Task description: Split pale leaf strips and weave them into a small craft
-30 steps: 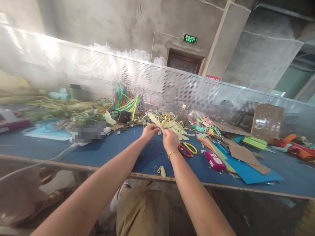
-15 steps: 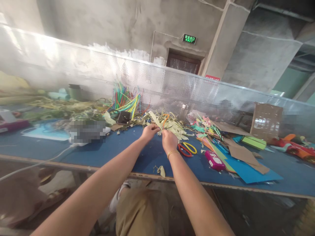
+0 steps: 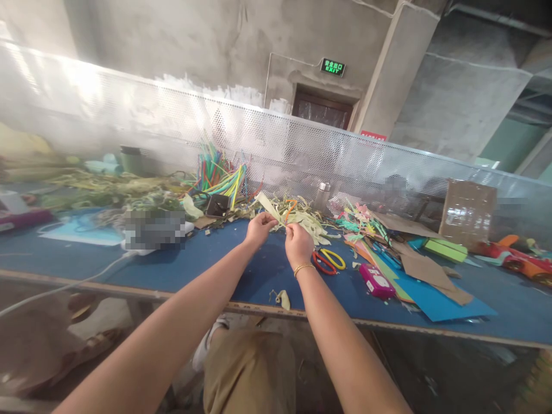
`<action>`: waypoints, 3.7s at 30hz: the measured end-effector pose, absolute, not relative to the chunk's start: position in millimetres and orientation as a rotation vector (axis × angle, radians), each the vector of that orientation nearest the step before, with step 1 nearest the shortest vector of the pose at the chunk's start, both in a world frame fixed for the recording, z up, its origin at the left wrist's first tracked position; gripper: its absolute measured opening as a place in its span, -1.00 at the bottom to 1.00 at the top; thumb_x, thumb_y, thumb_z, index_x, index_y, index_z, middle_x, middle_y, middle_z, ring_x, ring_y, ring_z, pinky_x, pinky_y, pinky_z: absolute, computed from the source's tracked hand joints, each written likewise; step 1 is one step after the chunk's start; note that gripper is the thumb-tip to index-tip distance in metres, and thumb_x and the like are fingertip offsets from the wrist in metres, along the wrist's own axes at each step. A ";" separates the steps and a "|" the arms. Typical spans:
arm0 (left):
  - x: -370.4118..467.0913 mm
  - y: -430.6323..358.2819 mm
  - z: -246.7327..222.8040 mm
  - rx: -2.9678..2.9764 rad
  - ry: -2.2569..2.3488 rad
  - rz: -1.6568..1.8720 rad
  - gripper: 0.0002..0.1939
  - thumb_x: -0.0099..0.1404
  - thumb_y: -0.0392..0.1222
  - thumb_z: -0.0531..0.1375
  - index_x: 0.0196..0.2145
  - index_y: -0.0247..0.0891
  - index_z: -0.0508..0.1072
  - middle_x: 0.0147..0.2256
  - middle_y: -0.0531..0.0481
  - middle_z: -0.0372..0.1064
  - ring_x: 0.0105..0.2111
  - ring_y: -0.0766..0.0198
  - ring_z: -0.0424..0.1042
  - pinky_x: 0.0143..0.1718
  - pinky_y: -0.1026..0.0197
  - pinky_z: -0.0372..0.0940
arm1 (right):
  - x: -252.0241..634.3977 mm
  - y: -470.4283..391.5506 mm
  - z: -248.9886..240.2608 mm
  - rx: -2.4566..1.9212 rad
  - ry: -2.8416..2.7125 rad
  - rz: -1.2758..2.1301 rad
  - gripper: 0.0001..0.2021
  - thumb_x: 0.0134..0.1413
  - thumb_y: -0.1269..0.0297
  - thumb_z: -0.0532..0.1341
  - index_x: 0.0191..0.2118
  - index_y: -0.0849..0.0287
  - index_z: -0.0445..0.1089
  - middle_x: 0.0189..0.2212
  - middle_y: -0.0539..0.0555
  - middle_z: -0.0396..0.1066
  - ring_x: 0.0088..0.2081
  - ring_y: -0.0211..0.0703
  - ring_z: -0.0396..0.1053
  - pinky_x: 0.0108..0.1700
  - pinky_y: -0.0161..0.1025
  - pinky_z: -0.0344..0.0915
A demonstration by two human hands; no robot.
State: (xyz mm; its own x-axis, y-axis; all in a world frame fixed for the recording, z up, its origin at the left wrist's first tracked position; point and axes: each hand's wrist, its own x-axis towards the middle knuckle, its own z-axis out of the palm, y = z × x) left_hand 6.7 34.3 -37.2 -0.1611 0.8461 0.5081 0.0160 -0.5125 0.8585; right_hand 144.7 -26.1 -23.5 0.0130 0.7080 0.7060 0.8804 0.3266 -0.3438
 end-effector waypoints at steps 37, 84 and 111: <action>17.0 4.4 -20.3 1.431 0.662 1.363 -0.58 -0.13 -0.13 0.41 -0.27 -0.28 0.49 -0.36 -0.01 0.44 -0.40 0.33 0.36 -0.35 0.27 0.20 | 151.0 -15.1 -26.6 -1.229 -1.616 -0.257 -0.81 0.17 0.29 0.09 -0.32 0.19 0.44 -0.35 0.09 0.47 -0.26 -0.15 0.35 -0.17 -0.27 0.14; 15.1 1.6 -16.2 1.177 0.794 1.306 -0.69 -0.18 -0.14 0.42 -0.49 -0.30 0.43 -0.54 0.04 0.35 -0.54 0.42 0.29 -0.52 0.35 0.14 | 148.0 -23.6 -25.3 -1.361 -1.701 -0.335 -0.88 0.18 0.34 0.08 -0.25 0.11 0.37 -0.43 0.01 0.45 -0.29 -0.13 0.31 -0.03 -0.12 -0.10; 14.9 1.9 -13.2 1.071 0.719 1.285 -0.77 -0.11 -0.22 0.36 -0.50 -0.27 0.38 -0.58 0.09 0.29 -0.57 0.42 0.29 -0.49 0.35 0.23 | 146.5 -23.6 -25.4 -1.240 -1.770 -0.276 -0.82 0.25 0.26 -0.02 -0.15 0.15 0.28 -0.33 0.06 0.45 -0.33 -0.17 0.37 -0.34 -0.31 0.08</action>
